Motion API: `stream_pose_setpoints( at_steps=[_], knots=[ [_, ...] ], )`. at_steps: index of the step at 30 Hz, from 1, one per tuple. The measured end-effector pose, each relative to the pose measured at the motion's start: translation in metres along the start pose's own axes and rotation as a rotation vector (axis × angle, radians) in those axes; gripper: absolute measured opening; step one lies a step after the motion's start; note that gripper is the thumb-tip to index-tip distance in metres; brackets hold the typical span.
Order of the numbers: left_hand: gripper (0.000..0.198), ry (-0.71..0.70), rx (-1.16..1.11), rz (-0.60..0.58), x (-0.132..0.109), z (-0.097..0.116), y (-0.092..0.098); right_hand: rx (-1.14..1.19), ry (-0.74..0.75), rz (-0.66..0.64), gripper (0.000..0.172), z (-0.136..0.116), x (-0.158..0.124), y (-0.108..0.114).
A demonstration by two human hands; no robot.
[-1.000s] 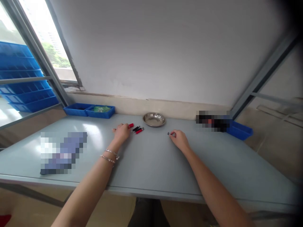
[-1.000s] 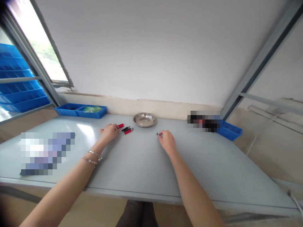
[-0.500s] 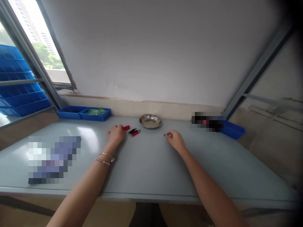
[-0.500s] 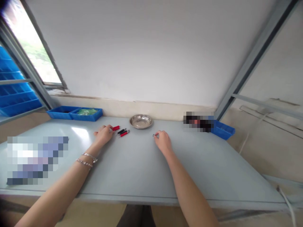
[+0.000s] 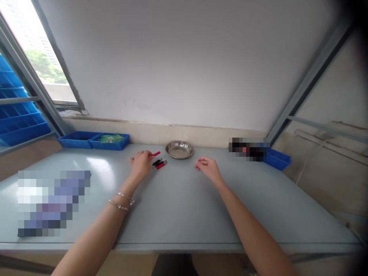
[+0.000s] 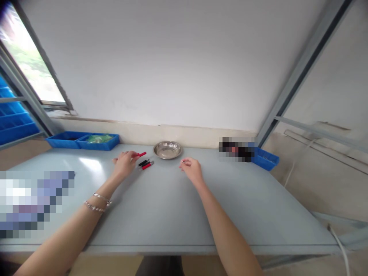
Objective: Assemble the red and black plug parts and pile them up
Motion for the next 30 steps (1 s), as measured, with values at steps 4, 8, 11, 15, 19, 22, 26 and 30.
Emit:
stream_pose_setpoints(
  at_steps=[4, 8, 11, 15, 19, 22, 26, 30],
  knots=[
    [0.018, -0.264, -0.113, 0.038, -0.019, 0.038, 0.006, 0.164, -0.04, -0.126, 0.017, -0.002, -0.01, -0.015],
    [0.022, -0.435, -0.143, -0.019, -0.038, 0.062, 0.0, 0.25, -0.061, -0.228, 0.021, 0.0, -0.018, -0.027],
    [0.021, -0.466, -0.156, -0.057, -0.044, 0.068, -0.001, 0.27, -0.059, -0.255, 0.023, 0.0, -0.021, -0.03],
    [0.02, -0.47, -0.185, -0.069, -0.046, 0.071, -0.001, 0.261, -0.047, -0.251, 0.025, -0.001, -0.023, -0.029],
    [0.02, -0.489, -0.205, -0.06, -0.046, 0.072, -0.003, 0.232, -0.031, -0.235, 0.025, 0.0, -0.022, -0.026],
    [0.021, -0.499, -0.206, -0.055, -0.046, 0.072, -0.004, 0.223, -0.032, -0.252, 0.025, 0.001, -0.022, -0.026],
    [0.02, -0.482, -0.207, -0.05, -0.046, 0.071, -0.003, 0.202, -0.035, -0.266, 0.024, 0.002, -0.023, -0.027],
    [0.02, -0.487, -0.204, -0.064, -0.047, 0.071, -0.002, 0.172, -0.032, -0.247, 0.022, 0.001, -0.023, -0.027]
  ],
)
Point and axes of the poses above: each hand's wrist, its own x-axis towards the middle knuckle, its own y-axis out of the back of the hand, z = x × y, the point moved 4 cm from there along x, towards the middle knuckle, and after that the axes turned 12 degrees about x, right-handed, at the moved point
